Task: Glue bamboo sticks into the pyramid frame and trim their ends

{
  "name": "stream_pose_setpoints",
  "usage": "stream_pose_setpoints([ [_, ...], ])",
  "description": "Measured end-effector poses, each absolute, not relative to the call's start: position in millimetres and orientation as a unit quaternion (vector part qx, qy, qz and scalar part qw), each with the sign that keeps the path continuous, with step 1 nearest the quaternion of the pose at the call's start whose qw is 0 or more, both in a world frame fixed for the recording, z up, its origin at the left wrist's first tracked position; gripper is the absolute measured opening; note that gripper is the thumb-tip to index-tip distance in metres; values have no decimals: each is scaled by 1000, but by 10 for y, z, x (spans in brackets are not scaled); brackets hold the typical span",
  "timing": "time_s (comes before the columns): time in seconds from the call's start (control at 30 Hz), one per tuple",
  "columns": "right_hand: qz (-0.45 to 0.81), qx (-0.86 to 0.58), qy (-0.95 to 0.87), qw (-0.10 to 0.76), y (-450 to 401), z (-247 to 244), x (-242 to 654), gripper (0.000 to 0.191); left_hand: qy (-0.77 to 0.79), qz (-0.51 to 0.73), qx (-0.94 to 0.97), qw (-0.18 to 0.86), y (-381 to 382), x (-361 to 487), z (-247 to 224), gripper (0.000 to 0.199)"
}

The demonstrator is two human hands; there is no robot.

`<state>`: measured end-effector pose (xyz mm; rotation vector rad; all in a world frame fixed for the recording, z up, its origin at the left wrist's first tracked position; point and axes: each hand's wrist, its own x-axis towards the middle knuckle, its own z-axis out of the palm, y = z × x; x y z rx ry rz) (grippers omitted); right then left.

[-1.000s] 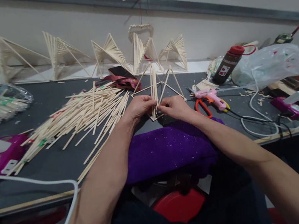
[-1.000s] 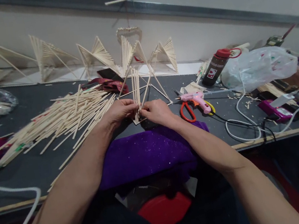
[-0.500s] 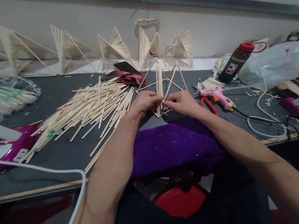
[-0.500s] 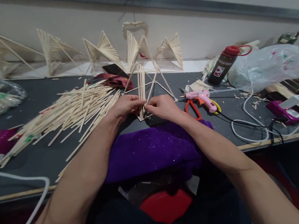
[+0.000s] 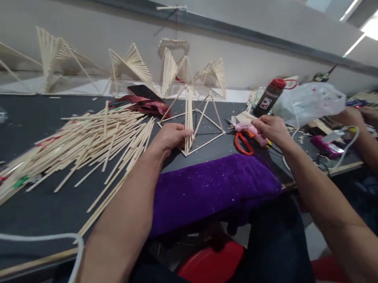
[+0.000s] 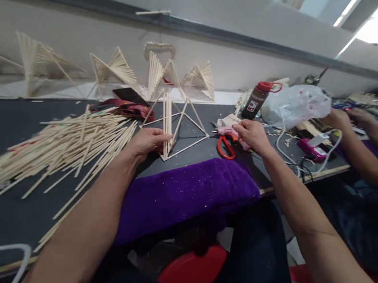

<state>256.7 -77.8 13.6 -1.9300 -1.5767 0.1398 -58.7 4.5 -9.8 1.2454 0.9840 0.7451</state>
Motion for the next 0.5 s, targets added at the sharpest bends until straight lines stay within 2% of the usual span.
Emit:
stream_pose_setpoints([
  [0.13, -18, -792, -567, 225, -813, -53, 2942, 48, 438, 327, 531, 648, 47, -584, -78, 12],
  [0.27, -44, -812, -545, 202, -807, -95, 2919, 42, 438, 326, 527, 651, 32, -590, -63, 11],
  [0.4, 59, -820, -548, 153, -781, -79, 2838, 45, 431, 325, 535, 650, 19, -595, -71, 10],
  [0.5, 133, -804, -548, 186, -763, -88, 2851, 44, 431, 322, 538, 649, 23, -592, -88, 10],
])
